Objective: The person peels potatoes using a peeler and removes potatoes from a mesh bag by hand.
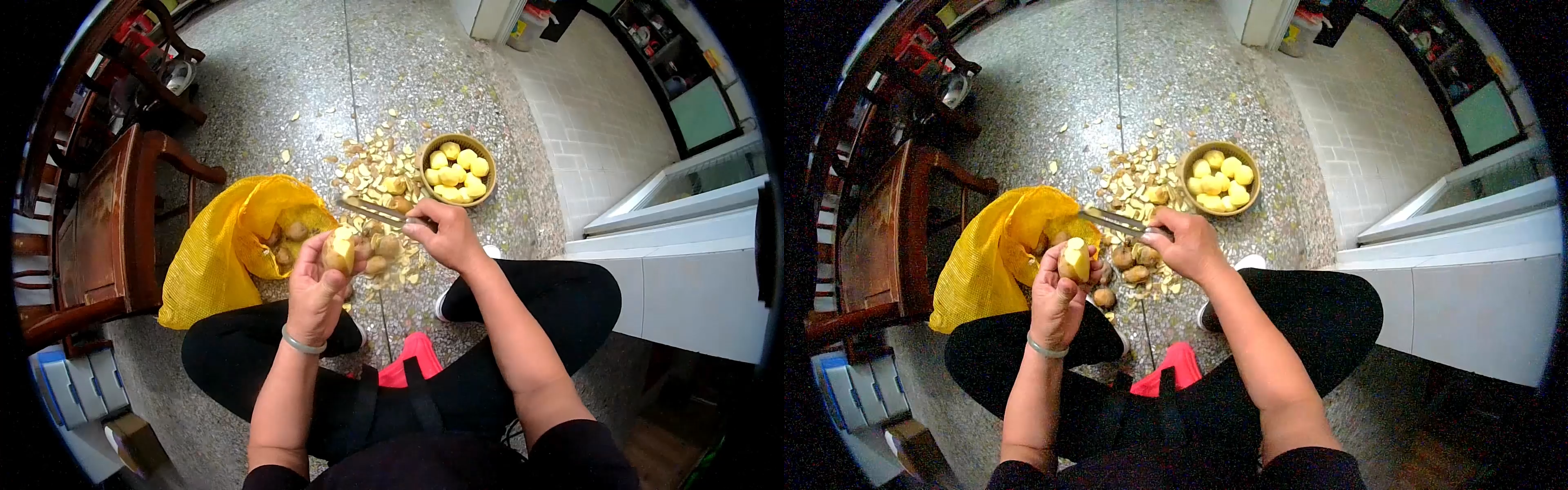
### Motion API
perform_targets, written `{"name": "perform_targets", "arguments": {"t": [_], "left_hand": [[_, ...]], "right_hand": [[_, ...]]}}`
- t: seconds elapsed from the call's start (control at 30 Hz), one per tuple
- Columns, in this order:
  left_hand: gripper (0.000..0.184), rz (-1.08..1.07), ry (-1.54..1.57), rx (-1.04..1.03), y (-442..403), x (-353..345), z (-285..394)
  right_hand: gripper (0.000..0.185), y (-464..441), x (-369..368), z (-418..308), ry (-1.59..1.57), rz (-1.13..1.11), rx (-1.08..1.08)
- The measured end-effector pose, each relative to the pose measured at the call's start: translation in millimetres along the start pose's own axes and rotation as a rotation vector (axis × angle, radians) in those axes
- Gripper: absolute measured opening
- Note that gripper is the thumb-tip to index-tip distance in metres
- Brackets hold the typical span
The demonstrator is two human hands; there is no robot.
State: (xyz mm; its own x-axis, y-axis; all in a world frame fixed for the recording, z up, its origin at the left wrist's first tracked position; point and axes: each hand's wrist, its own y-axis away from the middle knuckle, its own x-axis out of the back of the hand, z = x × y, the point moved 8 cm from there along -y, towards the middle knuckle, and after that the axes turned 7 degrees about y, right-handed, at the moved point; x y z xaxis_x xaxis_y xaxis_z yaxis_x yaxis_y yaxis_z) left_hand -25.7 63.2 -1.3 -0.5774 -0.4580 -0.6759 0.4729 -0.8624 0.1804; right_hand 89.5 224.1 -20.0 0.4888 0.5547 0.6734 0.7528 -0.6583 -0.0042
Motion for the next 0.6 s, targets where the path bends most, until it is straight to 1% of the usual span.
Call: {"name": "perform_targets", "arguments": {"t": [0.07,0.1,0.17,0.2,0.23,0.27,0.33,0.37,0.4,0.47,0.53,0.57,0.6], "left_hand": [[0.062,-0.011,-0.025,-0.039,-1,3,1],[0.062,-0.006,-0.018,-0.046,-1,5,-2],[0.049,0.118,-0.212,-0.023,-3,18,-6],[0.049,0.116,-0.214,-0.022,-2,16,-5],[0.046,0.121,-0.282,-0.047,0,13,-1],[0.045,0.125,-0.351,-0.073,1,10,2],[0.05,0.105,-0.307,-0.104,1,14,5],[0.055,0.066,-0.266,-0.074,0,5,9],[0.055,0.061,-0.268,-0.077,-1,6,8],[0.056,0.036,-0.242,-0.095,-1,9,3],[0.058,0.04,-0.249,-0.072,3,10,3],[0.06,0.02,-0.205,-0.051,3,8,4],[0.061,-0.002,-0.163,-0.03,3,5,6]], "right_hand": [[0.019,5,14,-37,-0.197,0.07,0.139],[0.018,11,18,-58,-0.186,0.076,0.241],[0.019,20,20,-92,-0.127,0.109,0.361],[0.02,24,20,-102,-0.081,0.126,0.421],[0.021,24,19,-106,0.006,0.142,0.445],[0.021,22,20,-101,0.005,0.146,0.441],[0.019,8,14,-68,-0.02,0.043,0.278],[0.019,3,15,-57,-0.046,0.033,0.243],[0.019,3,15,-48,-0.055,-0.019,0.174],[0.02,2,17,-43,-0.086,-0.002,0.193],[0.021,-4,13,-14,0.029,-0.032,0.026],[0.019,-9,16,-7,0.114,-0.027,0.026],[0.019,-7,16,-5,0.11,-0.017,0.023]]}}
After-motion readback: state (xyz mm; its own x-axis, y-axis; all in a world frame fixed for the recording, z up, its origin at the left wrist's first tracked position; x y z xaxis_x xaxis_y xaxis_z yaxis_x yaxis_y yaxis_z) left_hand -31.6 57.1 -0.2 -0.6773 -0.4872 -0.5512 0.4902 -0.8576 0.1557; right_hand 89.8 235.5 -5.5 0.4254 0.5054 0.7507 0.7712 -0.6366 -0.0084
